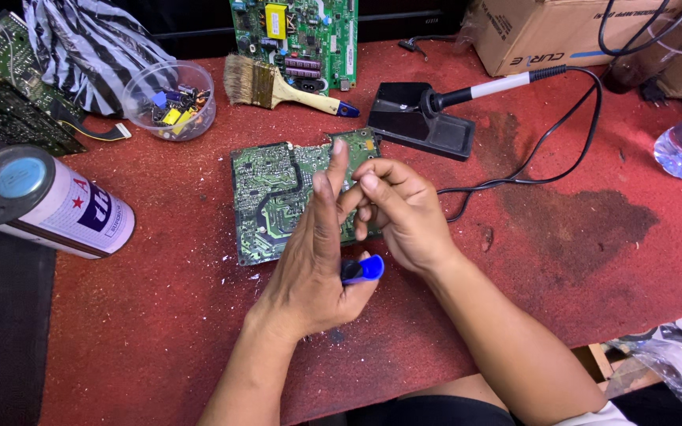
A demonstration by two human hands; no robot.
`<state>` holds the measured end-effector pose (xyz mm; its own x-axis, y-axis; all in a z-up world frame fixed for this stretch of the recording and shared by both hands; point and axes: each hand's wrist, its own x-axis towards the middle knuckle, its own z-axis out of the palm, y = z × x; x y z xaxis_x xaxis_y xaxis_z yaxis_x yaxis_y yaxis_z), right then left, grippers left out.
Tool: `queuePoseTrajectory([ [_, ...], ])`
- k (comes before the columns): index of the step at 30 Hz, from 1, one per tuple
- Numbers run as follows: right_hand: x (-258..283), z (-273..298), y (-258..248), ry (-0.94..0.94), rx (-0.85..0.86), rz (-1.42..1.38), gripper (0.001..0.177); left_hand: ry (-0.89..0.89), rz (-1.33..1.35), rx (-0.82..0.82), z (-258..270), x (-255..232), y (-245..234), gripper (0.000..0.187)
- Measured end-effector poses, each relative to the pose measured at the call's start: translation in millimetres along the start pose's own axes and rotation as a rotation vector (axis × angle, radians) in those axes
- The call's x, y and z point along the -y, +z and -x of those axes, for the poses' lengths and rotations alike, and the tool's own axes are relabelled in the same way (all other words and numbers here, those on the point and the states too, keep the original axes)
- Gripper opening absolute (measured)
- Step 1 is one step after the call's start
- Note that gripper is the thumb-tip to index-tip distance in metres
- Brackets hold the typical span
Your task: The person uses a soldering iron and a desoldering pump to remove components from a green circuit board. They heat solder joints with the iron and use the pump to extract the molten solder, occasionally flipping the board to access different sides.
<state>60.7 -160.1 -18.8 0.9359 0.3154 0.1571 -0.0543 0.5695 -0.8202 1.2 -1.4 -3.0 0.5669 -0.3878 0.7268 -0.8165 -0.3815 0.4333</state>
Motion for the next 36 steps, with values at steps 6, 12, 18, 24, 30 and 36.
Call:
queuePoseTrajectory([
  [6,-11.9,-10.1,-7.3,-0.092,-0.130,0.167,0.028,-0.120,0.225,0.036,-1.0,-1.1,3.2,0.122],
  [12,-12.6,-18.0,-17.9,-0.070,-0.179,0.273,0.017,-0.282,0.375,-0.039,-4.6,1.6,-0.5,0.118],
  [18,2.0,-38.9,-46.2,-0.067,-0.374,0.332,0.029,-0.346,0.491,-0.127,1.8,21.0,2.1,0.098],
  [24,32.6,-72.9,-147.9,-0.075,-0.729,-0.160,0.017,-0.434,0.451,-0.259,0.3,29.6,2.0,0.080],
  [30,40.8,-107.0,-161.1,-0.010,-0.682,0.213,0.038,-0.725,0.473,-0.362,5.1,45.8,4.2,0.091],
  [36,39.7,-125.6,-183.5,-0.116,-0.739,0.536,0.023,-0.874,0.430,-0.288,5.3,42.9,5.6,0.087],
])
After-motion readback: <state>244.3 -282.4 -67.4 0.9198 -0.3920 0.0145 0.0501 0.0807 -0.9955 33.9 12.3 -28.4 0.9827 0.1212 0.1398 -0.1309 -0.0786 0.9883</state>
